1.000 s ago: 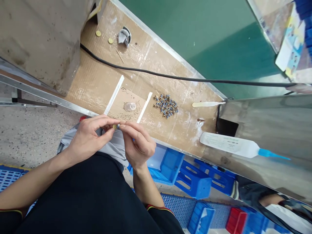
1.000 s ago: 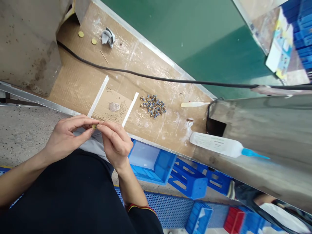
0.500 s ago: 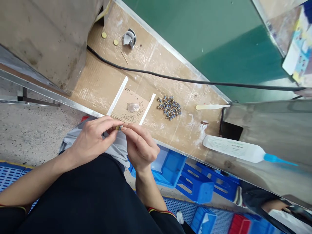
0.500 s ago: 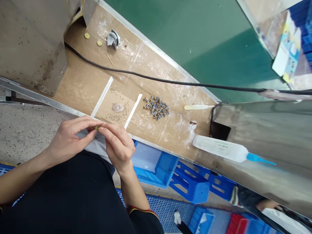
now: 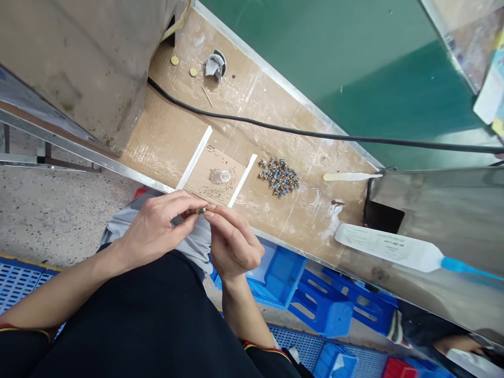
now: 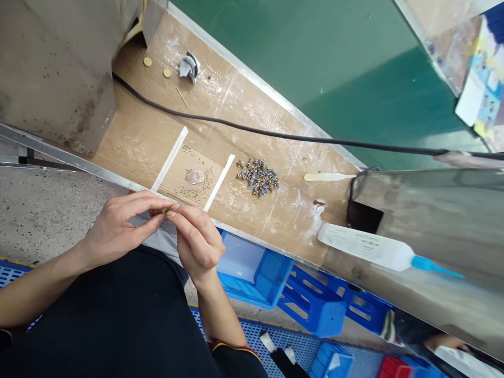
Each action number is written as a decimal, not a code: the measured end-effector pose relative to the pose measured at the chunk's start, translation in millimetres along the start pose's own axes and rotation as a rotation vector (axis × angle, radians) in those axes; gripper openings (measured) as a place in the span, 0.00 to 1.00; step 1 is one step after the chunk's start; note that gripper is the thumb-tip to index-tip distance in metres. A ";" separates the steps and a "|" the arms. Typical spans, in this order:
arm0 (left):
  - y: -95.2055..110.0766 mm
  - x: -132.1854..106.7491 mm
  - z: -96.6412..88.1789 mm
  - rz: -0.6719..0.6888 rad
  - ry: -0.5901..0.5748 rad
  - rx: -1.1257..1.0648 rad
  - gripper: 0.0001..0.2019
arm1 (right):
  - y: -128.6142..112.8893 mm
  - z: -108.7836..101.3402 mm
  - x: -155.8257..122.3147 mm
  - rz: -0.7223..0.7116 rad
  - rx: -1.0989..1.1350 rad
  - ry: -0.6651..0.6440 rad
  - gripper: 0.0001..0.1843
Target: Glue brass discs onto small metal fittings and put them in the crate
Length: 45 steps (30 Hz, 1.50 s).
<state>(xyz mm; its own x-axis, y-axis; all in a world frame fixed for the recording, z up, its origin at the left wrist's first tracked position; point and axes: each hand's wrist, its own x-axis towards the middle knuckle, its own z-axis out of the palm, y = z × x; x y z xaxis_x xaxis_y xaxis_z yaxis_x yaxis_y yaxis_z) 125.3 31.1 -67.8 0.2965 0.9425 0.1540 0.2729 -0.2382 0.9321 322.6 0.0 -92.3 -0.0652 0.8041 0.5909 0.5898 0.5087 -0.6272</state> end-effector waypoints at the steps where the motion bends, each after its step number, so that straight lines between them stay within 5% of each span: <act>1: -0.5 -0.3 -0.1 0.005 -0.006 -0.003 0.14 | 0.3 -0.3 0.1 0.003 0.006 0.003 0.26; 8: -5.3 -6.2 1.3 -0.002 0.016 0.058 0.21 | 0.4 -1.9 -0.1 0.018 0.002 0.024 0.25; 20: 6.7 -6.7 1.3 0.167 0.053 0.186 0.18 | 2.0 -3.1 0.7 -0.046 -0.025 0.046 0.27; 30: 10.5 -4.8 6.9 0.132 0.121 0.120 0.19 | 4.1 -6.7 -12.9 -0.178 -0.069 0.017 0.30; 45: 11.4 -1.3 7.2 0.005 0.021 -0.040 0.29 | 3.7 -11.8 -25.5 -0.135 0.000 -0.066 0.28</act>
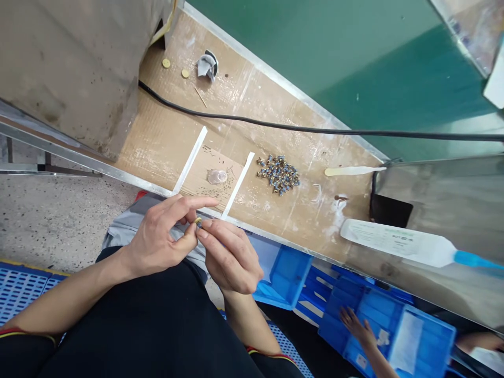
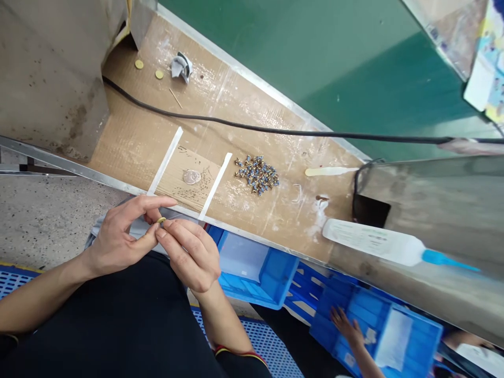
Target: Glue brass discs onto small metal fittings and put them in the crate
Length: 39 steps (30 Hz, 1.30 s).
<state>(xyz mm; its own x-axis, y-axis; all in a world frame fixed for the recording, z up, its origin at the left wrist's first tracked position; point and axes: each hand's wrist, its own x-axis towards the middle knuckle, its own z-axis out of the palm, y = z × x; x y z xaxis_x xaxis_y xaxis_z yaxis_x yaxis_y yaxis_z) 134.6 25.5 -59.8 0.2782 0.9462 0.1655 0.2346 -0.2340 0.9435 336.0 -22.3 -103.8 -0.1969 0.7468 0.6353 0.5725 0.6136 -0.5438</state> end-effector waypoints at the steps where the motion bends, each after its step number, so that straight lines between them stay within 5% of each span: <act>1: 0.0 0.2 0.1 -0.013 -0.002 -0.006 0.28 | -1.2 0.6 2.5 -0.004 -0.005 0.015 0.29; 5: -1.1 0.0 -0.1 -0.021 0.005 0.007 0.28 | -7.1 -1.1 17.5 0.036 0.053 0.058 0.28; 12: -3.2 -2.6 1.4 0.157 -0.024 0.101 0.29 | -7.9 -7.2 33.8 0.487 0.342 -0.017 0.13; 22: 2.0 0.9 2.1 0.283 -0.065 0.198 0.33 | -2.9 -9.1 28.8 0.591 0.596 -0.026 0.12; 29: 1.8 0.6 0.5 0.283 -0.093 0.187 0.31 | -7.6 -15.3 32.6 0.644 0.563 -0.060 0.15; 35: -2.1 -2.1 -0.1 0.175 -0.140 0.104 0.31 | -9.1 -14.5 33.8 0.683 0.552 -0.085 0.11; 39: -8.5 -2.7 1.3 -0.265 -0.130 -0.298 0.24 | -5.2 -11.6 33.2 0.797 0.610 -0.069 0.06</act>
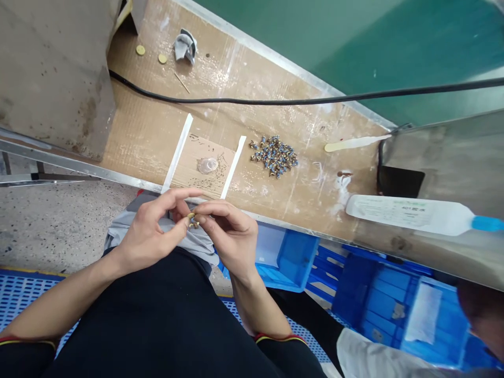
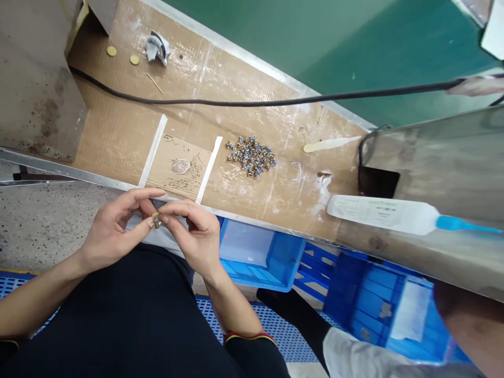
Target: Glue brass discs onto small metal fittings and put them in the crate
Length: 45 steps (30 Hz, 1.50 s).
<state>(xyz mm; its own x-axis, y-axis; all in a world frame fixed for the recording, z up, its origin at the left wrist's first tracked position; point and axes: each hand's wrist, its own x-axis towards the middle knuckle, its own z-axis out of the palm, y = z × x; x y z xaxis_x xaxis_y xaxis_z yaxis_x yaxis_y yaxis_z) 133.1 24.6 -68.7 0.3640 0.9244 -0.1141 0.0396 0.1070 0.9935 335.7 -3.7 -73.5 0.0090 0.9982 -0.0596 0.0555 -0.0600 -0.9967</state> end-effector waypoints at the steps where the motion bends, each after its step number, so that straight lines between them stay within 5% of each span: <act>1: -2.2 1.4 -0.2 -0.116 0.003 -0.170 0.21 | 0.6 0.2 1.0 0.034 0.036 0.001 0.07; 4: -7.6 6.9 -0.7 -0.363 -0.032 -0.607 0.17 | 1.3 2.0 4.2 0.086 0.162 -0.023 0.09; 7: -8.2 10.9 -0.2 -0.505 -0.070 -0.798 0.17 | 0.2 5.6 7.1 0.096 0.314 -0.042 0.07; 26: -0.6 14.9 11.3 -0.656 -0.084 -0.847 0.21 | -1.0 -3.6 -3.4 0.145 0.437 -0.023 0.05; 35: -10.8 17.0 18.8 -0.543 -0.018 -0.443 0.26 | 4.8 -23.7 -7.2 -0.093 0.189 -0.024 0.08; 39: -20.6 20.2 34.2 -0.545 -0.168 -0.220 0.33 | 14.5 -46.3 -29.3 -0.115 0.072 0.026 0.08; 42: -27.1 22.2 41.6 -0.541 -0.325 -0.033 0.36 | 36.5 -63.2 -53.8 -0.037 0.159 0.188 0.09; 45: -34.9 27.1 40.0 -0.506 -0.409 0.124 0.35 | 75.2 -97.6 -73.7 0.145 0.235 0.565 0.18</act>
<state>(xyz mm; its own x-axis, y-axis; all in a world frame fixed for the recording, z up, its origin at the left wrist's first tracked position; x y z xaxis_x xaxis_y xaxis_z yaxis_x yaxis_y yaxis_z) 178.7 31.3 -106.3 0.5952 0.5551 -0.5811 0.3965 0.4261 0.8132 436.6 -82.4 -138.6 0.5298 0.8191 -0.2199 -0.2063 -0.1271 -0.9702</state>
